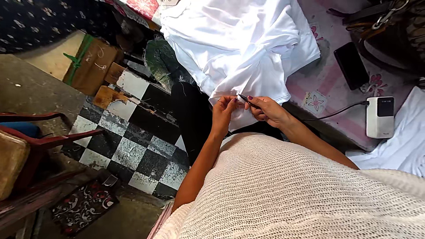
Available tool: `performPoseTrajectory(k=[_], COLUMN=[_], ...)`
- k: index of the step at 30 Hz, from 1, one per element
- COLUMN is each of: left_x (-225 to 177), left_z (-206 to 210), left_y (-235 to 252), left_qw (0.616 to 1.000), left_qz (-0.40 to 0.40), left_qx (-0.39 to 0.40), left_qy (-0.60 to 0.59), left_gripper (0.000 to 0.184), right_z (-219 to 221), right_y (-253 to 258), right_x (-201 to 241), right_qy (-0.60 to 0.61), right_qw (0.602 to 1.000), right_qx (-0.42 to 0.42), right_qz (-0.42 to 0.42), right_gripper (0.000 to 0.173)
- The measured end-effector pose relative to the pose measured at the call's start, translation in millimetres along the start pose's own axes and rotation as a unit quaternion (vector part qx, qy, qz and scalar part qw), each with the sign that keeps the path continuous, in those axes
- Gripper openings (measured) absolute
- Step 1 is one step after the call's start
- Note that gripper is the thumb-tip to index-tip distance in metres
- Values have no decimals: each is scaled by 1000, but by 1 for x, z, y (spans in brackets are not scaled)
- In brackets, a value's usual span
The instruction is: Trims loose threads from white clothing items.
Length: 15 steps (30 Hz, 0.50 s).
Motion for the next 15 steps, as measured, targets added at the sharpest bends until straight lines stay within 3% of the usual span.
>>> performPoseTrajectory(k=[2, 4, 6, 8, 10, 12, 15], left_x=[1, -2, -8, -17, -27, -38, -39], left_z=[1, 4, 3, -6, -17, -13, 17], left_y=[0, 0, -2, -6, -11, -19, -16], left_qw=[1000, 998, 975, 918, 869, 854, 850], left_qz=[6, 58, 160, 234, 206, 177, 259], left_qx=[9, 7, -22, -76, -110, -113, -73], left_qy=[-19, 35, 155, 310, 436, 475, 453], left_gripper=[21, 39, 31, 12, 12, 17, 16], right_z=[0, -1, -3, -6, -12, -19, -19], right_y=[-6, -10, -10, -10, -11, -13, -12], right_x=[9, 17, 19, 20, 20, 18, 16], right_qy=[-20, -44, -66, -100, -142, -173, -203], right_qw=[999, 994, 989, 984, 977, 971, 966], right_qx=[-10, -38, -59, -70, -93, -112, -121], right_qz=[-41, -88, -120, -131, -129, -119, -110], right_gripper=[45, 47, 40, 25, 18, 16, 16])
Point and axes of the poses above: each hand's wrist, its own y-axis towards the middle knuckle, its own z-axis out of the palm, x = y × z, the point moved 7 cm from there along y, towards the middle knuckle, and after that the axes turned 2 degrees about -z, right-handed, at the moved point
